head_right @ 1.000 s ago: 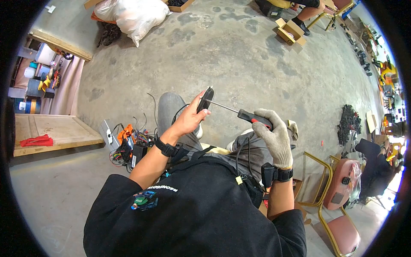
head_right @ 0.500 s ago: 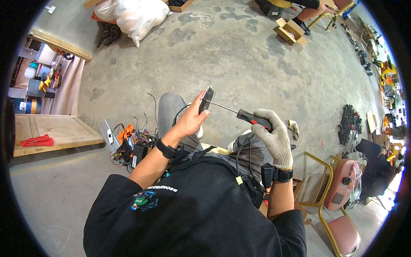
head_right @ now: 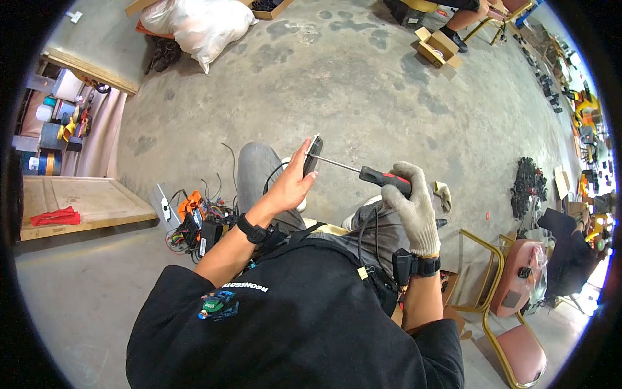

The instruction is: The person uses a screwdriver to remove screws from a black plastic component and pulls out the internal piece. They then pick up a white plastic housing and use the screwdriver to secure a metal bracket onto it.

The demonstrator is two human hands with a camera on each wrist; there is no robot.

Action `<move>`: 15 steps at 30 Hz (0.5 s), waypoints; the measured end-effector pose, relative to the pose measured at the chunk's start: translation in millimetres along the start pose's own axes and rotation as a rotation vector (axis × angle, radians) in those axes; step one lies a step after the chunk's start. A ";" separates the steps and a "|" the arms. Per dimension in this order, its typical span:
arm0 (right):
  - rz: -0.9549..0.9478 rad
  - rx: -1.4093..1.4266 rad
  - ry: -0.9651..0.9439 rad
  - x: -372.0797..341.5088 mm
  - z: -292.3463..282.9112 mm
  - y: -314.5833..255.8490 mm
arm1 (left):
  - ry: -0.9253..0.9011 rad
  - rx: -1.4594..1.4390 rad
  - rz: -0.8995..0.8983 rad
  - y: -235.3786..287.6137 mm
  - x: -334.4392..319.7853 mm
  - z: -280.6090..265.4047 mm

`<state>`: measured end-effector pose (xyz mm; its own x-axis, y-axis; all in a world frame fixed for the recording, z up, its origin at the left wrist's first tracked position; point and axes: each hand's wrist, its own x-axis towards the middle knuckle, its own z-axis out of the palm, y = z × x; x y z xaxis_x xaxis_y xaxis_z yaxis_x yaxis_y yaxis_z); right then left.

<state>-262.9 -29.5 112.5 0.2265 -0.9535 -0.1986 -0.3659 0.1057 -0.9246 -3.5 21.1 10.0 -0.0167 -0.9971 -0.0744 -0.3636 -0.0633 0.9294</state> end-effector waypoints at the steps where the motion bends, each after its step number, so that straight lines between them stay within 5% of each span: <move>1: 0.000 0.000 -0.001 -0.1 -0.4 1.5 | 0.006 0.013 -0.003 0.1 -0.1 -0.2; 4: -0.045 -0.032 -0.026 1.2 -2.9 1.4 | 0.010 0.027 -0.007 0.8 0.0 -1.7; 7: 0.222 0.078 -0.071 3.7 -5.0 -6.6 | 0.002 0.011 -0.011 4.1 0.5 -1.0; 13: -0.082 -0.001 0.021 4.1 0.7 8.6 | -0.015 -0.028 -0.065 9.4 -0.5 -1.9; 15: 0.192 0.057 -0.090 7.1 -6.2 -1.8 | -0.051 -0.123 -0.124 10.4 -0.4 -1.5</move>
<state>-266.2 -38.1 114.8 0.2380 -0.8859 -0.3983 -0.3593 0.3007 -0.8835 -5.8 20.8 20.3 -0.0271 -0.9780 -0.2068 -0.2495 -0.1938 0.9488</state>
